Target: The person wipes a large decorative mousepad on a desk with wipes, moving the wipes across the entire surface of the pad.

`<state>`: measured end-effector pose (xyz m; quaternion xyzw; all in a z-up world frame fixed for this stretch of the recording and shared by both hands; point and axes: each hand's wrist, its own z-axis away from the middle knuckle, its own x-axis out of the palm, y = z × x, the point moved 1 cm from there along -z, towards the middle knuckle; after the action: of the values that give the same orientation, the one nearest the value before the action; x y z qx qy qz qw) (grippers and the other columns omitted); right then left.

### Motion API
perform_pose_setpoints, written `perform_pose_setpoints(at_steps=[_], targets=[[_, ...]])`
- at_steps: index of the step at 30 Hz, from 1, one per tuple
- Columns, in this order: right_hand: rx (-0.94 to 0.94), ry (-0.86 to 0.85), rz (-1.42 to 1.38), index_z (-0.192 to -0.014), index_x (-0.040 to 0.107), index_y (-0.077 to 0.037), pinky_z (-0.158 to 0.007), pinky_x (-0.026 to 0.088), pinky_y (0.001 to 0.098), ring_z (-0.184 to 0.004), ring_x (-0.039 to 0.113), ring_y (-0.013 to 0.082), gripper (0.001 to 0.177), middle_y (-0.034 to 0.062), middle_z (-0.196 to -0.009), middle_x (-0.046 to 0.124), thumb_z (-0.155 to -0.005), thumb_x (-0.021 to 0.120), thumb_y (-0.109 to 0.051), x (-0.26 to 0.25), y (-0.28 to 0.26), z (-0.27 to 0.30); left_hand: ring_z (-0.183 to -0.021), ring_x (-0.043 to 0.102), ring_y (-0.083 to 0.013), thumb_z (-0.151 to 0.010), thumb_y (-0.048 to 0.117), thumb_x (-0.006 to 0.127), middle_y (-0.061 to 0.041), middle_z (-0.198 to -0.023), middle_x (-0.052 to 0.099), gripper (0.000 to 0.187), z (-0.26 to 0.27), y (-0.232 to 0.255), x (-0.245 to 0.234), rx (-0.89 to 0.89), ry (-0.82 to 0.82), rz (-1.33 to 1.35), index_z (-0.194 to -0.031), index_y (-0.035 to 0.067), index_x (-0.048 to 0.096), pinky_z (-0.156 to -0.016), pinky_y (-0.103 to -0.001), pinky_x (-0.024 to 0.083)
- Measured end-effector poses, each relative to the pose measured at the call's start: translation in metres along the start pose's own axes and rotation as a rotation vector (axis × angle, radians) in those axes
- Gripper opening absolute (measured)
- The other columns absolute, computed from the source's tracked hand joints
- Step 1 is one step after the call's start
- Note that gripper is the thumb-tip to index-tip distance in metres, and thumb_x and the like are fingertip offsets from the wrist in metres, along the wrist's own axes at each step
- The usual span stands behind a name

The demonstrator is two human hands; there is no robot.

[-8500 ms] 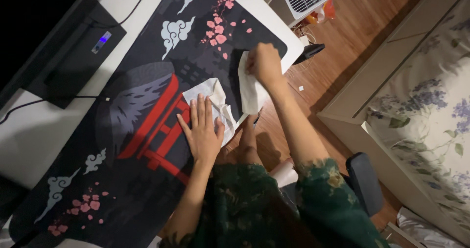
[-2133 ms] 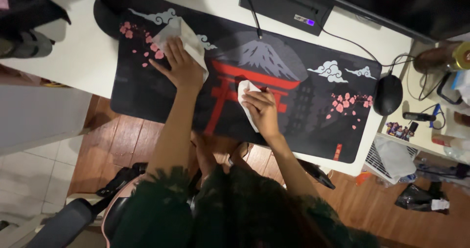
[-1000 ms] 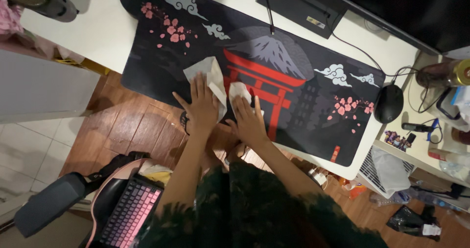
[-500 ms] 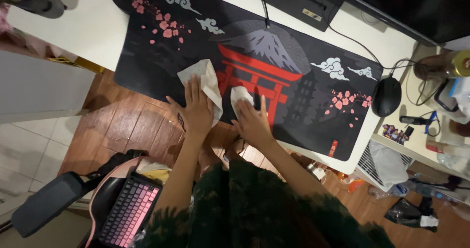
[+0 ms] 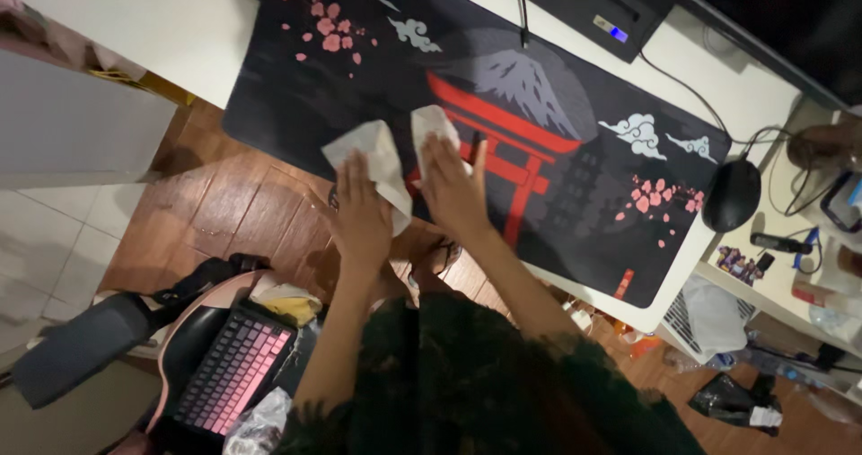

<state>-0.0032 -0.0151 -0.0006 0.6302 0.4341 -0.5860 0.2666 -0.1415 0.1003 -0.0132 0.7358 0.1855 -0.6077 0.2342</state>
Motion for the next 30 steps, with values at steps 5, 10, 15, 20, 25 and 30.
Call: perform_pose_setpoints(at_steps=[5,10,15,20,25,30], targets=[[-0.115,-0.088,-0.101,-0.15,0.047,-0.005,-0.118,0.012,0.0723,-0.149,0.036,0.028,0.061,0.011,-0.162,0.037,-0.099,0.058,-0.037,0.009,-0.025,-0.017,-0.155,0.035,-0.0274,-0.106,0.034,0.045,-0.009,-0.171,0.031,0.055,-0.033,-0.036,0.008,-0.116,-0.005,-0.053,-0.149,0.001,0.052,-0.122,-0.071,0.003],[-0.175,-0.031,-0.137,-0.159,0.037,-0.006,-0.123,0.01,0.0683,-0.156,0.028,0.0263,0.065,0.0119,-0.167,0.032,-0.103,0.055,-0.035,0.018,-0.035,-0.045,-0.155,0.033,-0.0288,-0.105,0.035,0.047,-0.015,-0.171,0.029,0.063,-0.07,-0.062,0.021,-0.116,0.015,-0.229,-0.155,-0.004,0.047,-0.124,-0.064,0.005],[-0.079,-0.09,-0.136,-0.162,0.032,-0.01,-0.123,0.009,0.0674,-0.157,0.025,0.0265,0.065,0.0094,-0.169,0.028,-0.104,0.051,-0.034,0.033,-0.046,-0.087,-0.157,0.028,-0.0294,-0.104,0.036,0.047,-0.012,-0.172,0.026,0.069,-0.109,-0.088,0.036,-0.161,0.03,-0.122,-0.159,-0.004,0.038,-0.126,-0.059,0.009],[0.064,-0.064,-0.161,-0.159,0.034,-0.01,-0.117,0.005,0.0712,-0.156,0.024,0.0277,0.063,0.0105,-0.168,0.03,-0.103,0.054,-0.032,0.033,-0.042,-0.121,-0.157,0.024,-0.0321,-0.103,0.039,0.047,-0.015,-0.172,0.023,0.074,-0.145,-0.109,0.052,-0.174,0.06,-0.096,-0.161,-0.004,0.034,-0.125,-0.06,0.009],[0.279,0.038,-0.34,-0.154,0.045,-0.011,-0.116,0.012,0.0717,-0.152,0.035,0.0318,0.066,0.0125,-0.163,0.037,-0.091,0.065,-0.014,0.002,-0.038,-0.173,-0.158,0.02,-0.0308,-0.102,0.041,0.045,-0.013,-0.172,0.022,0.072,-0.178,-0.118,0.055,-0.133,-0.002,-0.147,-0.161,0.0,0.034,-0.125,-0.057,0.009],[0.259,0.156,-0.972,-0.155,0.042,-0.009,-0.095,0.056,0.0453,-0.13,0.061,0.0322,0.063,0.0187,-0.15,0.055,-0.097,0.067,-0.007,-0.006,-0.053,-0.282,-0.158,0.017,-0.0307,-0.102,0.044,0.045,-0.013,-0.172,0.022,0.07,-0.19,-0.124,0.041,0.007,-0.116,-0.142,-0.159,0.004,0.037,-0.125,-0.053,0.008]])
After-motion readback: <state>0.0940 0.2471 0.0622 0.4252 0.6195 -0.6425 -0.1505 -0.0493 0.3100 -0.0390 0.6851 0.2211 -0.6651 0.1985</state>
